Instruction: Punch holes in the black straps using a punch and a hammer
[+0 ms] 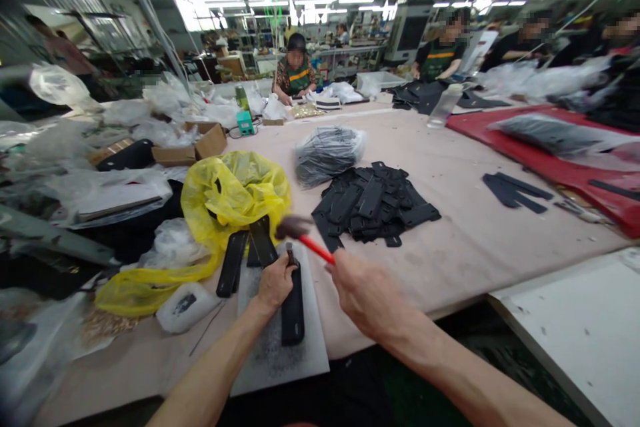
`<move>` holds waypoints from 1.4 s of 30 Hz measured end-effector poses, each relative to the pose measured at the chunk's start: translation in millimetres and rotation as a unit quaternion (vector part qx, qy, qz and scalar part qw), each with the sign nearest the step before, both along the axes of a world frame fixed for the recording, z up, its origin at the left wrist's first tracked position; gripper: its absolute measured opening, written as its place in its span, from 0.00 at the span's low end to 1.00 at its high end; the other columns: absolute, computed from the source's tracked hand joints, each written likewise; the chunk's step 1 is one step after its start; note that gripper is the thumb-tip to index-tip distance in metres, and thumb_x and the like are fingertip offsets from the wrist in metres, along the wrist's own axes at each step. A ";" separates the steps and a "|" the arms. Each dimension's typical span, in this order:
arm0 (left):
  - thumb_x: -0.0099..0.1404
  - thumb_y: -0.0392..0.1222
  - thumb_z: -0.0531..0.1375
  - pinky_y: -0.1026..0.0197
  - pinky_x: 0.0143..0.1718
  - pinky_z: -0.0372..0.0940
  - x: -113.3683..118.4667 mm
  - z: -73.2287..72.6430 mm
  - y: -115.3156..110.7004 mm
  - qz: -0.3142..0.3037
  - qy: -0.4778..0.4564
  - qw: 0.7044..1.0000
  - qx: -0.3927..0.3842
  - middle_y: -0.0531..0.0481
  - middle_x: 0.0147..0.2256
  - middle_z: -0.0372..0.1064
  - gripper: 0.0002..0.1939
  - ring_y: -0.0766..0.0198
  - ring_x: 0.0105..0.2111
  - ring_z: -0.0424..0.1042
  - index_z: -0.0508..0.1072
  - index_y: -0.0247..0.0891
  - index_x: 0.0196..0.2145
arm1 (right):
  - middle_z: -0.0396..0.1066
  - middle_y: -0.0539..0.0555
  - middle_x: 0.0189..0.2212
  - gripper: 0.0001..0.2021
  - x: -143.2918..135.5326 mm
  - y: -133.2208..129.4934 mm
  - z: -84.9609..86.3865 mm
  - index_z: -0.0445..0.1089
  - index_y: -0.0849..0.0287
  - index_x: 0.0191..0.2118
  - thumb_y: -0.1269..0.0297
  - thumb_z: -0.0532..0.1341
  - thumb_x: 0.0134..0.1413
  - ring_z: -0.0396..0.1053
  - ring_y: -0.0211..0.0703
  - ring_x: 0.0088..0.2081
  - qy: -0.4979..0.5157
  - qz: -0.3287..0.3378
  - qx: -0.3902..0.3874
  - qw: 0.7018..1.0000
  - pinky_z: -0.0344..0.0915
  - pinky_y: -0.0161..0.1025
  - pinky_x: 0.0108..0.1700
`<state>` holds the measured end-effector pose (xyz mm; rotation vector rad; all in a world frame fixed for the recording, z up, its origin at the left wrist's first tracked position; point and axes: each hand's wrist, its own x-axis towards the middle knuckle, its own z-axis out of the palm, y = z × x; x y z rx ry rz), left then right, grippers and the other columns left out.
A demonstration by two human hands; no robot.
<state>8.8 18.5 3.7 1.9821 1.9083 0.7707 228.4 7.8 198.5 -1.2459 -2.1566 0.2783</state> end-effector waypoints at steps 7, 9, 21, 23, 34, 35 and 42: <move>0.67 0.36 0.56 0.60 0.41 0.68 -0.1 -4.4 0.8 0.007 0.007 1.000 -0.005 0.48 0.37 0.76 0.07 0.58 0.40 0.76 0.71 0.41 0.41 | 0.60 0.48 0.21 0.16 3.7 6.8 17.9 0.60 0.55 0.34 0.54 0.44 0.69 0.58 0.37 0.20 0.090 -0.075 0.029 0.993 0.52 0.35 0.23; 0.67 0.36 0.56 0.61 0.41 0.68 -0.3 -4.6 0.6 0.006 0.004 1.000 -0.004 0.48 0.37 0.76 0.07 0.58 0.40 0.76 0.71 0.41 0.42 | 0.62 0.50 0.22 0.18 1.0 6.7 8.4 0.61 0.56 0.35 0.53 0.42 0.69 0.59 0.38 0.21 0.117 -0.071 0.031 0.990 0.52 0.35 0.24; 0.66 0.34 0.56 0.59 0.39 0.68 -0.1 -3.7 0.4 -0.003 -0.008 1.000 0.017 0.46 0.36 0.76 0.06 0.56 0.38 0.76 0.71 0.40 0.39 | 0.59 0.47 0.20 0.15 -1.8 14.2 0.8 0.58 0.56 0.33 0.53 0.45 0.68 0.56 0.35 0.19 0.162 -0.078 -0.001 0.984 0.49 0.34 0.22; 0.66 0.34 0.55 0.58 0.39 0.68 -0.3 -3.6 0.6 -0.004 -0.009 1.000 0.017 0.46 0.36 0.76 0.07 0.56 0.38 0.76 0.71 0.40 0.39 | 0.58 0.47 0.18 0.14 1.6 12.8 -12.8 0.59 0.56 0.30 0.54 0.50 0.64 0.53 0.35 0.17 0.027 -0.012 -0.071 0.997 0.46 0.36 0.22; 0.65 0.34 0.56 0.58 0.40 0.69 -2.8 -6.5 0.4 -0.004 -0.035 0.999 0.021 0.46 0.36 0.76 0.05 0.55 0.39 0.76 0.71 0.39 0.38 | 0.59 0.47 0.20 0.16 70.5 4.0 -141.5 0.61 0.58 0.32 0.57 0.44 0.66 0.58 0.38 0.20 -0.023 -0.125 -0.425 0.896 0.55 0.36 0.24; 0.65 0.34 0.56 0.58 0.40 0.69 -3.3 -6.5 0.5 0.000 -0.038 0.999 0.019 0.47 0.36 0.76 0.05 0.55 0.39 0.76 0.71 0.39 0.38 | 0.64 0.51 0.23 0.15 71.2 1.5 -153.6 0.64 0.59 0.34 0.59 0.45 0.65 0.62 0.41 0.23 -0.074 -0.133 -0.389 0.909 0.58 0.37 0.27; 0.64 0.34 0.55 0.58 0.44 0.69 -4.3 -6.5 0.1 -0.011 -0.084 0.995 0.043 0.47 0.39 0.77 0.10 0.56 0.42 0.76 0.72 0.41 0.41 | 0.59 0.65 0.60 0.26 3.3 -33.4 -158.1 0.61 0.60 0.60 0.56 0.59 0.58 0.57 0.60 0.59 -0.114 0.028 -0.112 0.987 0.56 0.56 0.58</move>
